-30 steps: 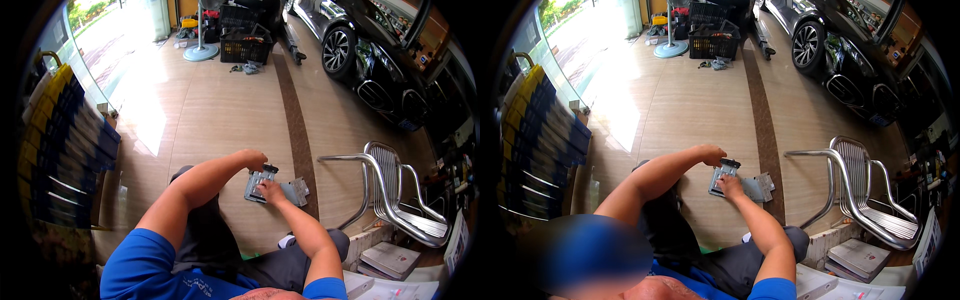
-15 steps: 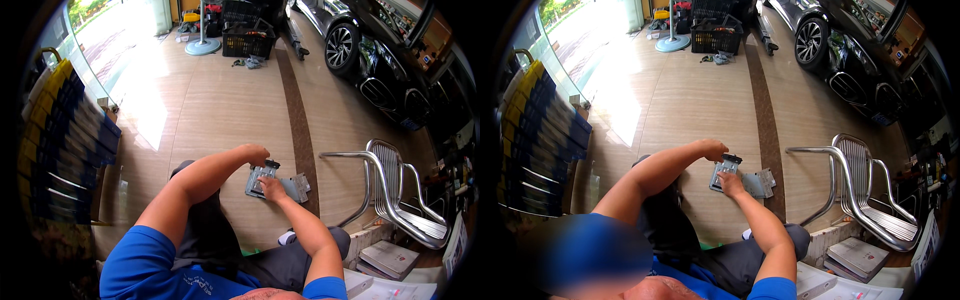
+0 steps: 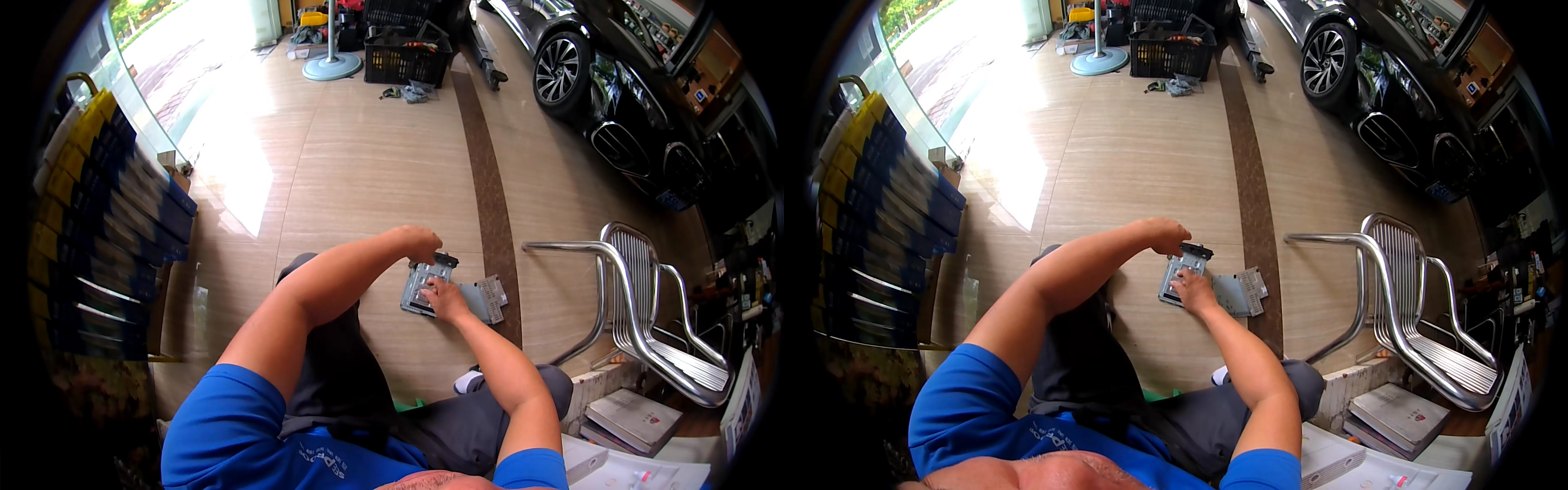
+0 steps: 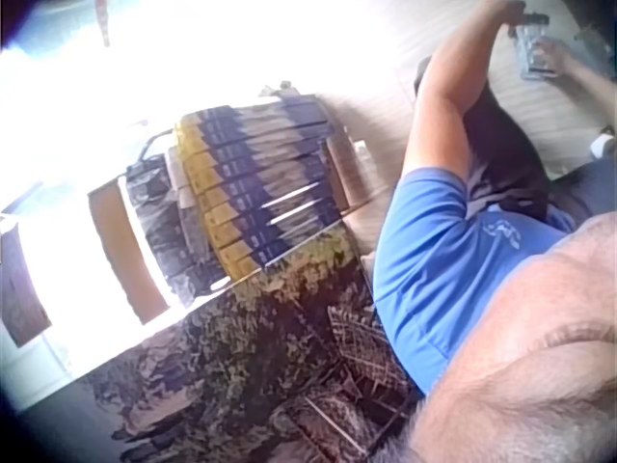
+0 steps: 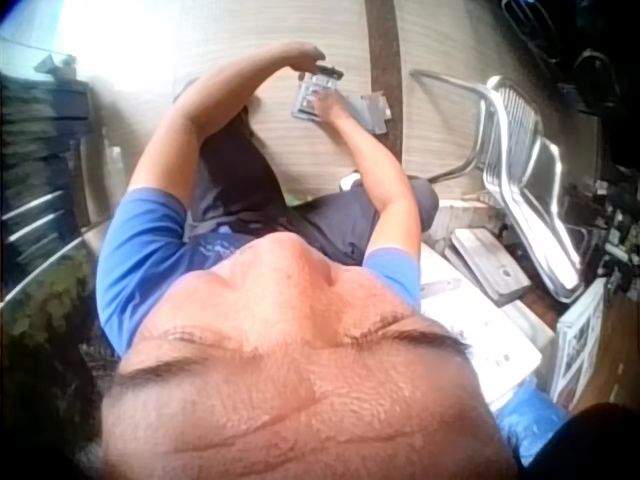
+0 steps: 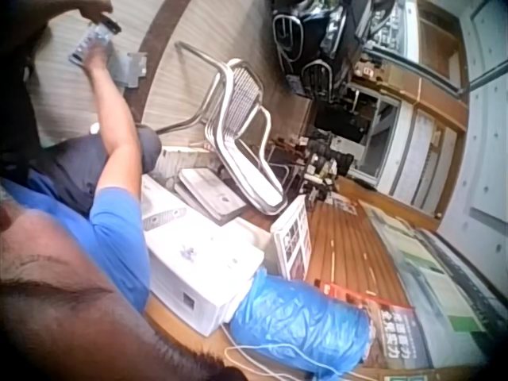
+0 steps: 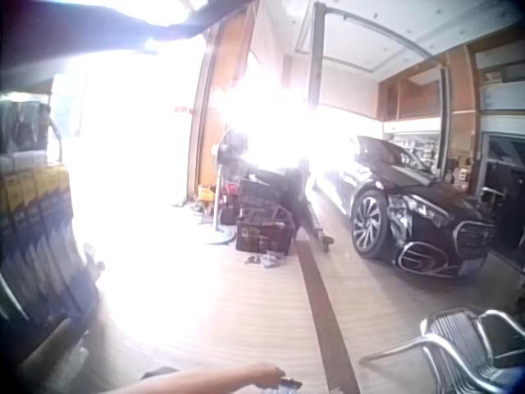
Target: The person sits on the floor and uses a screwdriver to remove screws from a metal bracket assembly, handling the screws by hand.
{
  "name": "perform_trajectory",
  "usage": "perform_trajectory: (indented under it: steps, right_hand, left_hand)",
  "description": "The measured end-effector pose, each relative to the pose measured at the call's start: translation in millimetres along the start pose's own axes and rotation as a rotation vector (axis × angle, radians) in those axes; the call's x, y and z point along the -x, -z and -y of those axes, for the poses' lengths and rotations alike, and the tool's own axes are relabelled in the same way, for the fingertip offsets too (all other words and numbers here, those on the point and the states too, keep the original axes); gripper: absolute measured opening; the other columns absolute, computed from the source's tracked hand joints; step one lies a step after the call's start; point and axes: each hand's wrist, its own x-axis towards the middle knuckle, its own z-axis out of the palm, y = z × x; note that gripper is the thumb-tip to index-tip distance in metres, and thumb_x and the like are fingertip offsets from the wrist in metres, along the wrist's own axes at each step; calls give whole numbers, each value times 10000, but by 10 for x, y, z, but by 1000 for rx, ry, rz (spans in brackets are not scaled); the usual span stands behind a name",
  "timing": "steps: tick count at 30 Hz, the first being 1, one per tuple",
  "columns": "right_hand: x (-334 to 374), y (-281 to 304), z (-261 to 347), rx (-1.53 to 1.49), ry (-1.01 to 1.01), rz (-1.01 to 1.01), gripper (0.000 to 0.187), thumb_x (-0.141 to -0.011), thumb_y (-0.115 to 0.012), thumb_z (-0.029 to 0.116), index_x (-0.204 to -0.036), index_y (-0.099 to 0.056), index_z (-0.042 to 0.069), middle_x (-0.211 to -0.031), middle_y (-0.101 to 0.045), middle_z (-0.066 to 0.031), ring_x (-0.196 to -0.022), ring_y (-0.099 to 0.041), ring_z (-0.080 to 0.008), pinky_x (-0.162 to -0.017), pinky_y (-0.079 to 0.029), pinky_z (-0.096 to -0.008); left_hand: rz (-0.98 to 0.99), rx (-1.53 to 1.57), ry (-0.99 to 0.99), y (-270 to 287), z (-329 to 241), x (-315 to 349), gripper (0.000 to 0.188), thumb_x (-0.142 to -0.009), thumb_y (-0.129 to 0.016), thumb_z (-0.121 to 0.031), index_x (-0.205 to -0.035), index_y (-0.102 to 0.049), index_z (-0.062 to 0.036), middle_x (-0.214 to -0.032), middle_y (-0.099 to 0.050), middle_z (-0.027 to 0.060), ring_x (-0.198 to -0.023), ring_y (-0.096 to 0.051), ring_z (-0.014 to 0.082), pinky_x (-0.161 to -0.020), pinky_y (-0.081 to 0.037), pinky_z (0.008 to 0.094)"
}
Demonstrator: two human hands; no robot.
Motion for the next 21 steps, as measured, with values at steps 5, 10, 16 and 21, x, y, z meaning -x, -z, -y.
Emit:
perform_trajectory:
  steps: [5,10,16,21]
  right_hand:
    - [-16,41,1,34,74,47,254,-885,-624,272,-1022,-656,61,-943,-683,-186,-918,-649,-365,-806,-509,-438]
    - [-9,4,-30,45,152,-29,228,-887,-605,204,-1070,-657,78,-982,-677,-187,-925,-646,-372,-801,-517,-435]
    - [11,11,-27,44,166,-21,237,-890,-529,164,-1072,-657,81,-966,-675,-205,-933,-641,-378,-841,-508,-457]
    - [5,-23,-32,31,191,-39,228,-889,-529,168,-1050,-668,87,-950,-676,-204,-920,-643,-377,-837,-507,-462]
  left_hand:
    - [-28,-3,-6,-20,28,-33,405,-763,-706,-364,-1048,-672,-78,-1044,-680,172,-1000,-642,351,-842,-517,450]
    - [29,-10,-5,34,-2,-18,430,-797,-695,-356,-1109,-628,-68,-1067,-665,188,-1025,-616,379,-861,-498,467]
    - [41,19,17,100,-56,49,432,-809,-692,-355,-1123,-619,-68,-1077,-662,185,-1039,-611,379,-867,-494,469]
    - [36,26,20,139,-85,93,429,-813,-690,-346,-1132,-616,-70,-1090,-659,180,-1053,-606,377,-872,-493,471]
